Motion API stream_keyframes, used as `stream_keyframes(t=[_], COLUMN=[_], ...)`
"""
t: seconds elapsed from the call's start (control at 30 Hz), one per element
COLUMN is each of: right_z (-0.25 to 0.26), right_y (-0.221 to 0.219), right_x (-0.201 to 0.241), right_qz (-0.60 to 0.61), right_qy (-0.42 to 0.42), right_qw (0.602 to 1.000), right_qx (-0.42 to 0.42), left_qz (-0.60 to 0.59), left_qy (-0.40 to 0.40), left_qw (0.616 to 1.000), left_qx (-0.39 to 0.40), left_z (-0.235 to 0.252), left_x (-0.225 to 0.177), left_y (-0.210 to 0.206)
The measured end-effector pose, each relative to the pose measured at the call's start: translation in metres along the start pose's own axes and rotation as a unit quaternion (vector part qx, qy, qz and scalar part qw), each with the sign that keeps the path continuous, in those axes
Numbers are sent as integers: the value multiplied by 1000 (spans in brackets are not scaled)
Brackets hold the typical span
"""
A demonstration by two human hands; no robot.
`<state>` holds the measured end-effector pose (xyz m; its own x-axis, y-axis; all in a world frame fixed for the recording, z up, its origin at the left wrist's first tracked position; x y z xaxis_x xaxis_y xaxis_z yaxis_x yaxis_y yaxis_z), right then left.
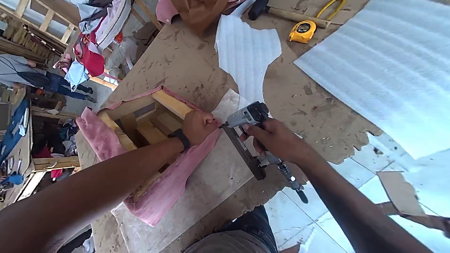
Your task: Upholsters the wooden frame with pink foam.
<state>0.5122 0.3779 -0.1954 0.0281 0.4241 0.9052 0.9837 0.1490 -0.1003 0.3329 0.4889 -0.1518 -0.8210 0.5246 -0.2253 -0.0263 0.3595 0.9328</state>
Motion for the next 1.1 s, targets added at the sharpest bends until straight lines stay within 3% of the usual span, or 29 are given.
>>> stream_keyframes(t=[0.2,0.43,0.67,1.1], right_z=[20,45,60,107], right_y=[-7,-22,-34,-59], right_x=[17,31,41,78], right_qz=[-14,-26,-50,-122], right_qy=[6,6,-2,8], right_qw=[999,996,993,981], right_qx=[47,88,105,151], left_qz=[5,-7,-6,-20], left_qy=[29,-5,19,66], left_qw=[1000,988,991,980], left_qx=[1,152,130,186], left_z=[4,22,21,26], left_x=[23,32,58,88], left_y=[8,3,11,15])
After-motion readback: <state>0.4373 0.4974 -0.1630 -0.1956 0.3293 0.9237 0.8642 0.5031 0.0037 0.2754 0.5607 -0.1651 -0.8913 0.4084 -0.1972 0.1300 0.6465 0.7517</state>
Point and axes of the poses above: each hand's wrist, its own z-axis towards the middle knuckle, its own y-axis out of the back of the hand, x = y × z, the point moved 10 cm from there along z, towards the middle knuckle, and after that the axes turned 6 degrees about z, right-handed, at the moved point
